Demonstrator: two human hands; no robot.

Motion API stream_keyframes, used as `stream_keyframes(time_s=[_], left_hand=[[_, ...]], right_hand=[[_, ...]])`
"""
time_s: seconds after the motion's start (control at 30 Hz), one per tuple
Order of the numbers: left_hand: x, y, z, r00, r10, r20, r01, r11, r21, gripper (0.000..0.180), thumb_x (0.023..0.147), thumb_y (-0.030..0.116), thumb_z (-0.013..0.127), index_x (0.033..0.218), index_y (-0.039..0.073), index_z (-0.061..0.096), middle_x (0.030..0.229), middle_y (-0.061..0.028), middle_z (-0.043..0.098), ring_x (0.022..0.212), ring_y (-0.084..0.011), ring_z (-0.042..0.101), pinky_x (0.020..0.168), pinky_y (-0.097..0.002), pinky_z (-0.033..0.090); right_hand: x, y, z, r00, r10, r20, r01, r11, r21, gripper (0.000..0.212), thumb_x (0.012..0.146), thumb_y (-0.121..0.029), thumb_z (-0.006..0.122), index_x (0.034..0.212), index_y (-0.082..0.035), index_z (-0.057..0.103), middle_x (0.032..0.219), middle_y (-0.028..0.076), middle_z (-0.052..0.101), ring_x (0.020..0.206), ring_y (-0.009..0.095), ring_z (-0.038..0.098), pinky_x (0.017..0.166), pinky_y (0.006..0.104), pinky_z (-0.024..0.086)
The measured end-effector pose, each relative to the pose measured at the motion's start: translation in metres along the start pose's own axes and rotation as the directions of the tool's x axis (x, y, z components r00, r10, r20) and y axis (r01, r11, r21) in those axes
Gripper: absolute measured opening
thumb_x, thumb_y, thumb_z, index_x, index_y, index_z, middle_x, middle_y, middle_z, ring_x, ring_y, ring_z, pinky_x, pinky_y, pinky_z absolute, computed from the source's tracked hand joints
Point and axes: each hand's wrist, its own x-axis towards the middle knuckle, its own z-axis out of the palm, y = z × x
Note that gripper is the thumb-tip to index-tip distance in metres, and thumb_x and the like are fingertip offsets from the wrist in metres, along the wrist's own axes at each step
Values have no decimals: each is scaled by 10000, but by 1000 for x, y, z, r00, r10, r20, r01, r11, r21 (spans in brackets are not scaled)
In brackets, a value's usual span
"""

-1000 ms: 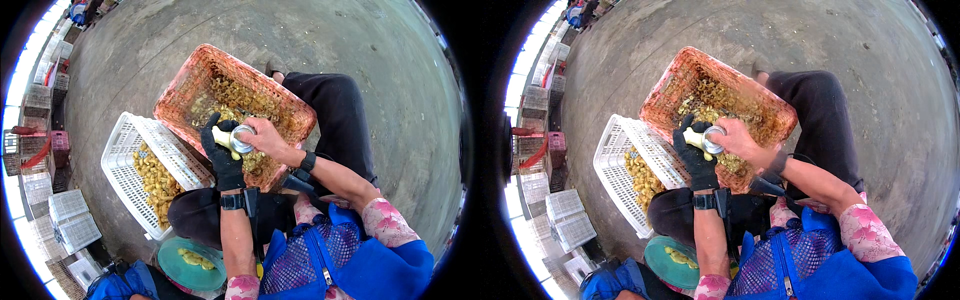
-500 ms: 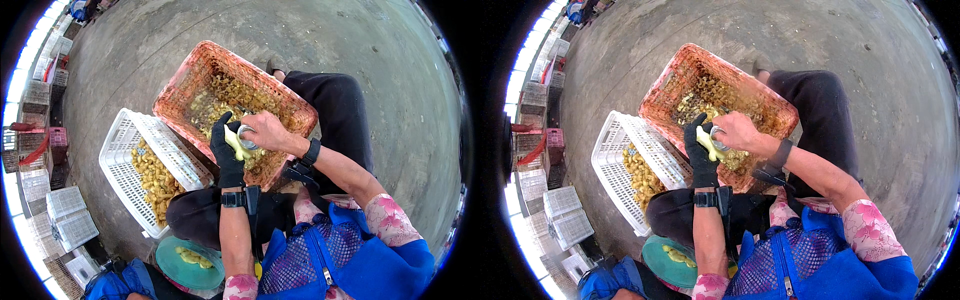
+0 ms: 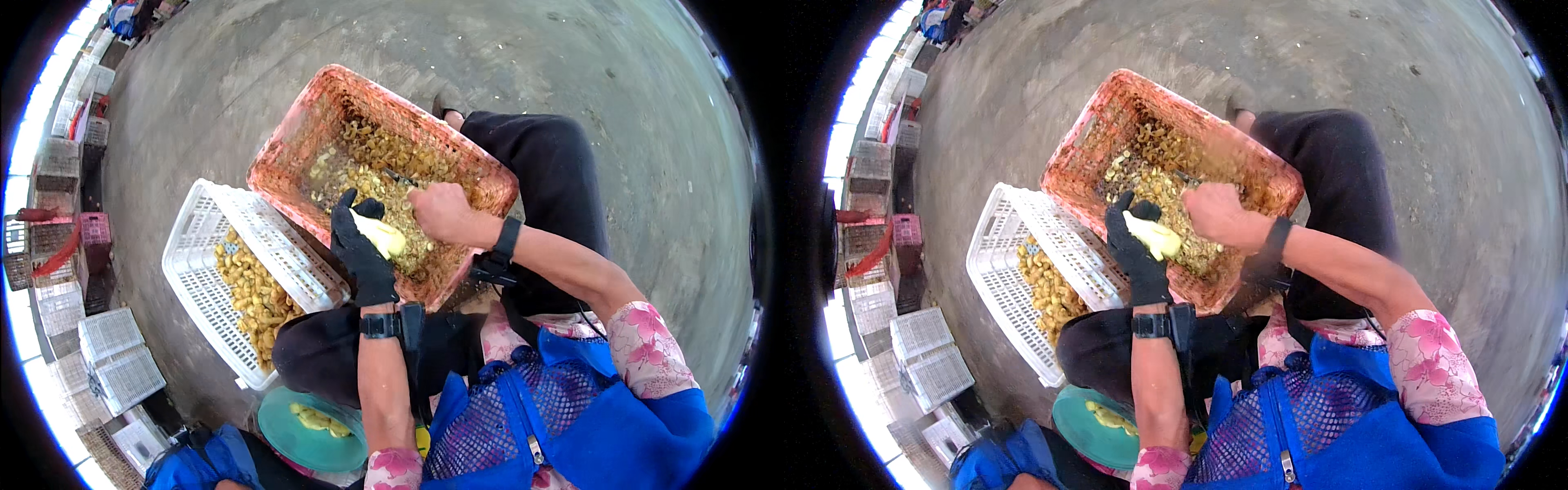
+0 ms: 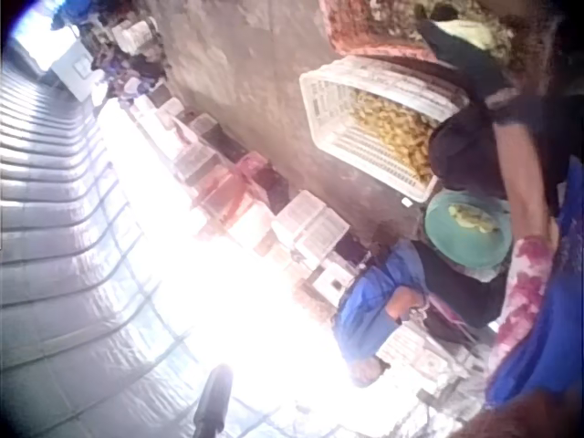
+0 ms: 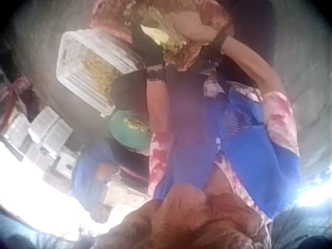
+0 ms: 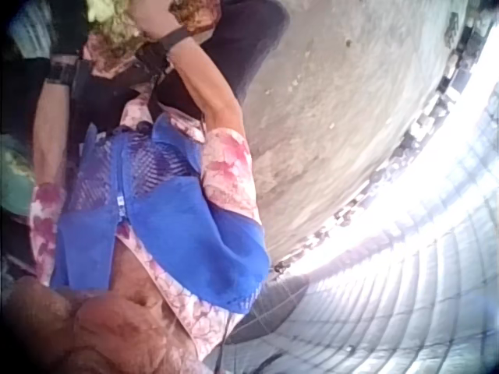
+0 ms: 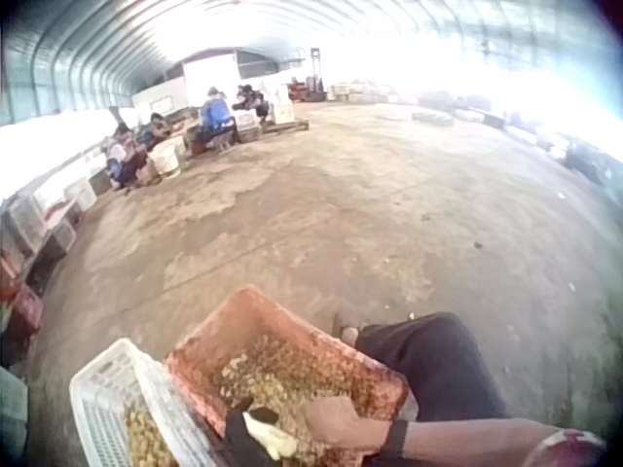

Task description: The person scrapes and cleans ginger roots using a circular metal tool, taking roots from a white basket and placing the cleaned pieces into a pink basket while seated.

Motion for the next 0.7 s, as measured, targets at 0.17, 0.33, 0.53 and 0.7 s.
stream_keyframes(time_s=[0.17,0.33,0.53,0.7], left_hand=[[-2,5,2,983,83,166,-77,996,-46,523,1166,424,522,1446,12,681,1131,-132,752,986,-254,729,909,-432,613],[-4,5,8,992,11,124,2,995,-98,501,1166,386,525,1444,4,692,1181,-150,765,1039,-250,739,923,-430,613],[5,4,-13,992,40,117,-29,995,-98,538,1192,385,495,1518,-19,638,1111,-161,771,913,-250,742,842,-404,616],[15,2,-14,987,66,143,-53,994,-93,607,1169,428,469,1515,-40,643,1068,-148,765,893,-255,738,851,-422,605]], right_hand=[[1,10,0,977,5,-215,93,892,442,269,937,-264,751,957,3,728,871,254,749,834,443,763,737,526,584],[6,-8,10,992,13,-125,83,681,727,375,934,-371,786,945,4,772,859,235,762,800,382,762,728,502,581],[-4,-1,7,991,4,131,-101,664,741,387,895,-361,811,886,26,807,818,193,759,691,301,713,677,460,579],[-27,37,24,965,85,250,-235,708,665,455,914,-407,796,976,43,806,809,178,753,685,300,719,672,451,583]])
